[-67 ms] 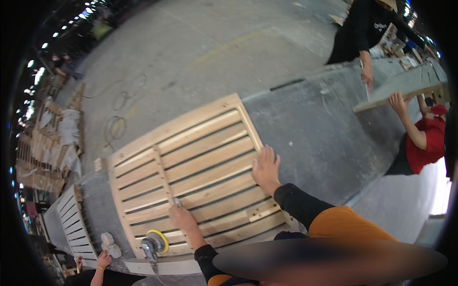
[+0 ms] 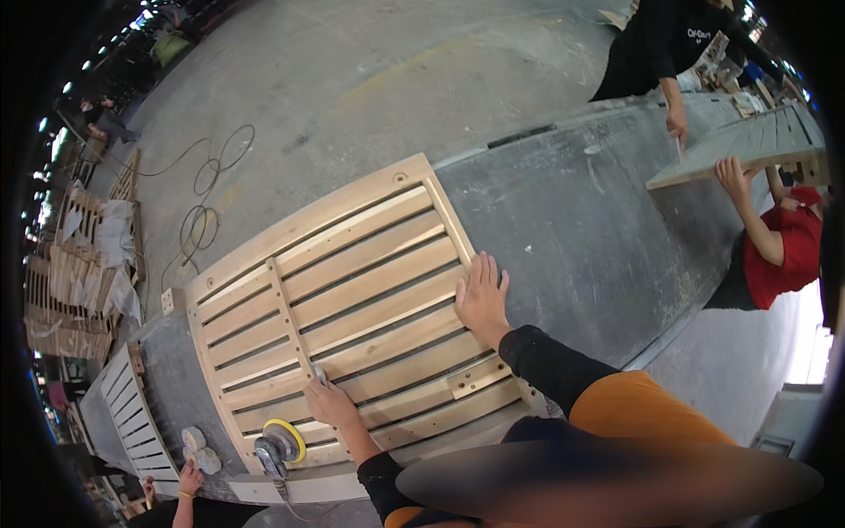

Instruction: The person uses a handheld orbital sander and a sanding block to smooth the surfaces and edges of wooden slatted panels. They flip the panels to work on both sides and move between multiple units on a workbench in a busy workshop.

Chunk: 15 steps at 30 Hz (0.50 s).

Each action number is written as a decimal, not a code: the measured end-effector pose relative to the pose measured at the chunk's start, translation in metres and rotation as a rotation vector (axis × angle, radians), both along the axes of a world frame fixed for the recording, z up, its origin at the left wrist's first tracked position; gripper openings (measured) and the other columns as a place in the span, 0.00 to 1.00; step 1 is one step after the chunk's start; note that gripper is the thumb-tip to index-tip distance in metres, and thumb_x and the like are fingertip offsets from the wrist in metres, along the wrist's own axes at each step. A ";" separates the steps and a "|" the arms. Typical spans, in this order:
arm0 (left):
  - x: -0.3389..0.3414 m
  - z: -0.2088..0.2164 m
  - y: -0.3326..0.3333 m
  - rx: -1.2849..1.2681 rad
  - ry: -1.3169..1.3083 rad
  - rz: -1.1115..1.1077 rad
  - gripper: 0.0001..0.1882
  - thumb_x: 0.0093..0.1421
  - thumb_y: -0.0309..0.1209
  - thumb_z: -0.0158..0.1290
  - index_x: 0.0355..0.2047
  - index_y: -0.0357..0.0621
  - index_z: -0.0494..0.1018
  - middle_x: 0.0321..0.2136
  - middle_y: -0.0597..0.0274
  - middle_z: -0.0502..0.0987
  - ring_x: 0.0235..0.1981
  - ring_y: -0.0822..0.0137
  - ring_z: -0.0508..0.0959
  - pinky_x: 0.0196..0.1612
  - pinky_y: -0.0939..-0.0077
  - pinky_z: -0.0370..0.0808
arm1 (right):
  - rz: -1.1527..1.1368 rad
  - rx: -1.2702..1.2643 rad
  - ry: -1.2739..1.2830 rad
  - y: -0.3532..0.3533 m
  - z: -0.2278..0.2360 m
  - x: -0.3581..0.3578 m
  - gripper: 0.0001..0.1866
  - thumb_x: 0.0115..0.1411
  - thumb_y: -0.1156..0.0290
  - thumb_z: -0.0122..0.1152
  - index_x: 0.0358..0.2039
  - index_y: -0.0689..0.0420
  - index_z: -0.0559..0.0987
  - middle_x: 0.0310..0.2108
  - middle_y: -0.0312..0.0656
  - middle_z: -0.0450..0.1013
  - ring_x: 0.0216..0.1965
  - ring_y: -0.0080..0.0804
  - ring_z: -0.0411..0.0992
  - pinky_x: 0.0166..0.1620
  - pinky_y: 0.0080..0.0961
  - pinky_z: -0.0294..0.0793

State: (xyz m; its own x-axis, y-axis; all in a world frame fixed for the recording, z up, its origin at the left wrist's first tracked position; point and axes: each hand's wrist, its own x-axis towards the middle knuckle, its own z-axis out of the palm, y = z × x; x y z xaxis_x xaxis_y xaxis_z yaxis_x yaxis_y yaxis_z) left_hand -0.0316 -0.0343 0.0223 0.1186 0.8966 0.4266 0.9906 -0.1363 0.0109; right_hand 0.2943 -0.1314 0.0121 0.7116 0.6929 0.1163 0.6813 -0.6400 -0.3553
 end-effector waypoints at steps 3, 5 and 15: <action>0.016 -0.001 0.015 -0.051 -0.032 0.056 0.09 0.52 0.26 0.59 0.30 0.44 0.69 0.28 0.55 0.72 0.31 0.51 0.75 0.32 0.57 0.72 | -0.020 -0.012 -0.013 0.001 0.015 0.005 0.33 0.64 0.62 0.48 0.63 0.67 0.54 0.65 0.59 0.53 0.67 0.55 0.49 0.65 0.60 0.46; 0.026 0.002 0.042 -0.011 -0.051 0.025 0.09 0.52 0.26 0.59 0.30 0.44 0.69 0.28 0.54 0.72 0.31 0.51 0.75 0.32 0.56 0.72 | -0.031 0.001 0.044 0.011 0.020 0.007 0.32 0.64 0.62 0.48 0.63 0.67 0.55 0.65 0.58 0.53 0.68 0.54 0.49 0.65 0.61 0.45; 0.027 -0.005 0.038 0.072 -0.165 -0.010 0.08 0.51 0.26 0.57 0.29 0.44 0.69 0.27 0.55 0.71 0.31 0.50 0.74 0.32 0.55 0.71 | -0.035 0.015 0.056 0.008 0.016 0.001 0.33 0.63 0.60 0.49 0.63 0.65 0.56 0.66 0.56 0.53 0.68 0.51 0.48 0.65 0.61 0.45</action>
State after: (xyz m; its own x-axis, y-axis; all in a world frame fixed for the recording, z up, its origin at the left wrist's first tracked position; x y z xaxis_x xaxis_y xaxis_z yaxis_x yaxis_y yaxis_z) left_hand -0.0042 0.0037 0.0170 0.0503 0.8621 0.5043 0.9747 -0.1525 0.1635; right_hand 0.2957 -0.1234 0.0282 0.7412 0.6658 0.0860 0.6373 -0.6576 -0.4017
